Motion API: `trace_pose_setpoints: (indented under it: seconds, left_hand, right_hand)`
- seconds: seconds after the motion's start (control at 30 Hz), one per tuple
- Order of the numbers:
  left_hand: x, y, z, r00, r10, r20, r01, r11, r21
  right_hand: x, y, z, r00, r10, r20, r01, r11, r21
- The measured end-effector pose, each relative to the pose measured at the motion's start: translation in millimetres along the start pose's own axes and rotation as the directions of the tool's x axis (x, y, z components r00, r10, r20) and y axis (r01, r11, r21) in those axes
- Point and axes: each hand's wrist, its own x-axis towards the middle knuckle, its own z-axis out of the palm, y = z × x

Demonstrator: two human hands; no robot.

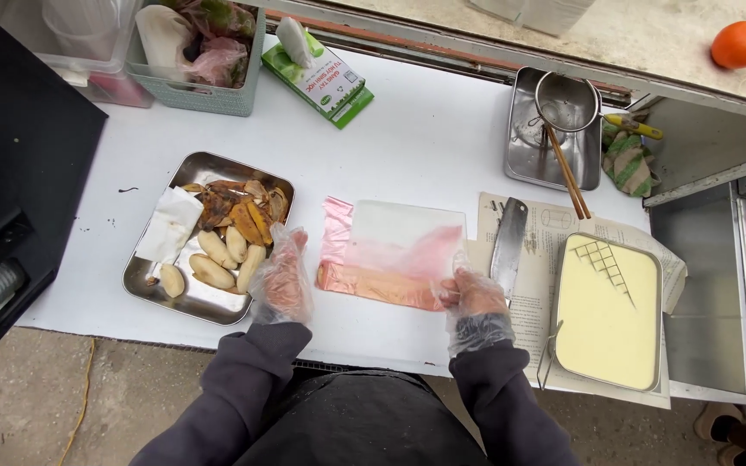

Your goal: Peeling bananas, wrapping them, dipping them in batter, and deep frying them in a commercial fryer.

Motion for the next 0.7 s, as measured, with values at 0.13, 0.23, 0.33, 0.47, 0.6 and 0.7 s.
trace_pose_setpoints:
  seconds: [0.13,0.23,0.33,0.47,0.6,0.7]
  left_hand:
    - [-29,-37,-7,0.987,-0.020,0.158,0.077,0.928,-0.364]
    - [-16,-72,9,0.958,-0.146,0.246,0.227,0.912,-0.343]
    - [12,-127,26,0.914,-0.281,0.293,0.351,0.910,-0.221]
    - [34,-169,39,0.855,-0.330,0.401,0.394,0.915,-0.087]
    - [34,-168,47,0.840,-0.299,0.453,0.366,0.928,-0.067]
    - [9,-132,48,0.824,-0.295,0.484,0.342,0.940,-0.011]
  right_hand:
    - [43,-13,21,0.981,-0.181,-0.073,0.195,0.918,0.345]
    - [14,-46,27,0.821,-0.570,-0.035,0.432,0.661,-0.613]
    - [5,-64,59,0.748,-0.662,0.050,0.360,0.341,-0.868]
    - [-21,-71,91,0.763,-0.586,0.274,0.366,0.042,-0.930]
    - [27,-44,107,0.738,-0.597,0.315,0.383,-0.014,-0.924]
    - [-26,-52,90,0.730,-0.498,0.468,0.522,-0.037,-0.852]
